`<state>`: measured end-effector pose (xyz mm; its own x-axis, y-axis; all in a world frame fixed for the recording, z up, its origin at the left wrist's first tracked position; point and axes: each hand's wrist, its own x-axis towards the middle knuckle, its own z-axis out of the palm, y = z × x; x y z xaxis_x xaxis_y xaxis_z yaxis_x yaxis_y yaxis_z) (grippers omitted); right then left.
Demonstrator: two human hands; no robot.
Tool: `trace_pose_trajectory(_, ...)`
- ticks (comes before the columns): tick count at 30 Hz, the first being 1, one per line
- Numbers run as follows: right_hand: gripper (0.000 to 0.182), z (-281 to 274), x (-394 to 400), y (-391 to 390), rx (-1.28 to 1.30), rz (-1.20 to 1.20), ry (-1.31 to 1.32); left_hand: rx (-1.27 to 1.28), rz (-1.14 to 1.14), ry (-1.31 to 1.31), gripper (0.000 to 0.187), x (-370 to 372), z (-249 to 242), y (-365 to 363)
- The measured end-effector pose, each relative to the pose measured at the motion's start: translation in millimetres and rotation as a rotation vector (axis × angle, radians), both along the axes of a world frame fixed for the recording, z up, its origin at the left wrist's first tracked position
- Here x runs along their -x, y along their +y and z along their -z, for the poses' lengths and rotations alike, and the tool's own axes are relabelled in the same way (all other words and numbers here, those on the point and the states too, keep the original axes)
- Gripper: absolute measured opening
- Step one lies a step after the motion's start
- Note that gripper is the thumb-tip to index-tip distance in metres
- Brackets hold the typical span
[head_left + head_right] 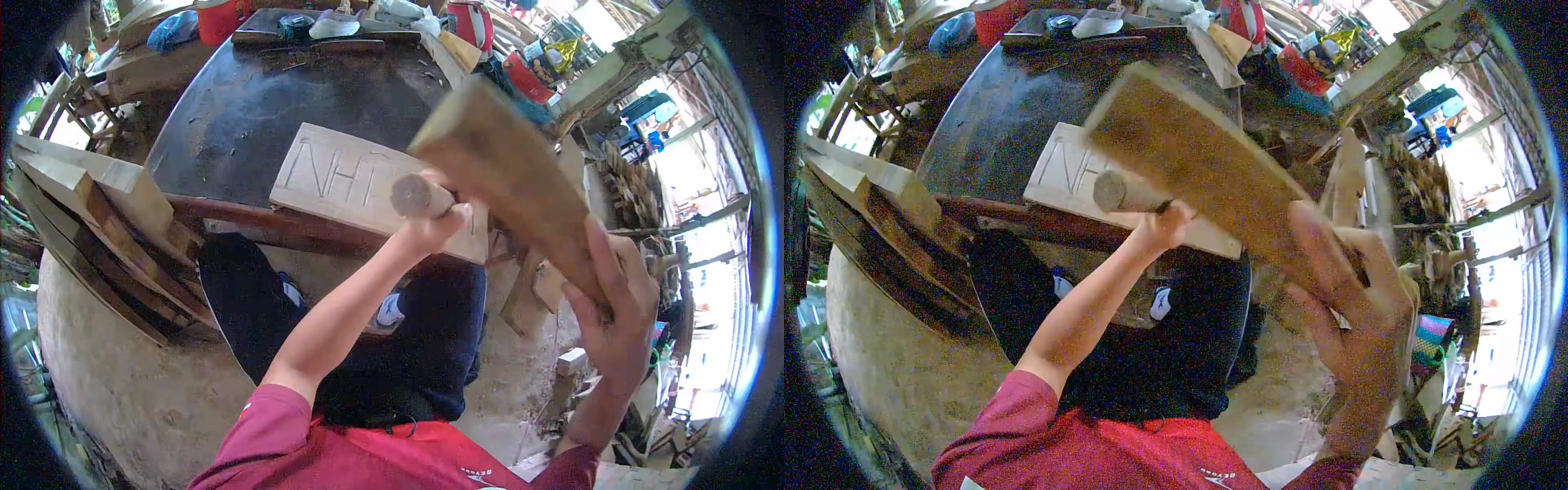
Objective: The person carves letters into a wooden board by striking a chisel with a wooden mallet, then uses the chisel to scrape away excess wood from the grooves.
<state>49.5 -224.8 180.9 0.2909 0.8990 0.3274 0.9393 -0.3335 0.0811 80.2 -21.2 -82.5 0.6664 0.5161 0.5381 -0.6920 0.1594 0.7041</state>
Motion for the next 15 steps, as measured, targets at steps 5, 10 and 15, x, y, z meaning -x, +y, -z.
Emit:
trace_pose_trajectory(5, 0.068, -44.2, 41.5, 24.9, 0.18, -0.118, -0.125, -0.047, 0.119, -0.162, 0.043, -7.8, 18.4, -2.3)
trace_pose_trajectory(10, 0.062, -57.8, 63.9, 36.9, 0.183, -0.104, -0.19, -0.04, 0.003, -0.126, 0.047, -33.2, 24.1, -7.3)
trace_pose_trajectory(15, 0.065, -68.0, 81.1, 40.0, 0.307, -0.044, -0.323, -0.053, 0.073, -0.179, 0.028, -49.8, 39.9, 2.6)
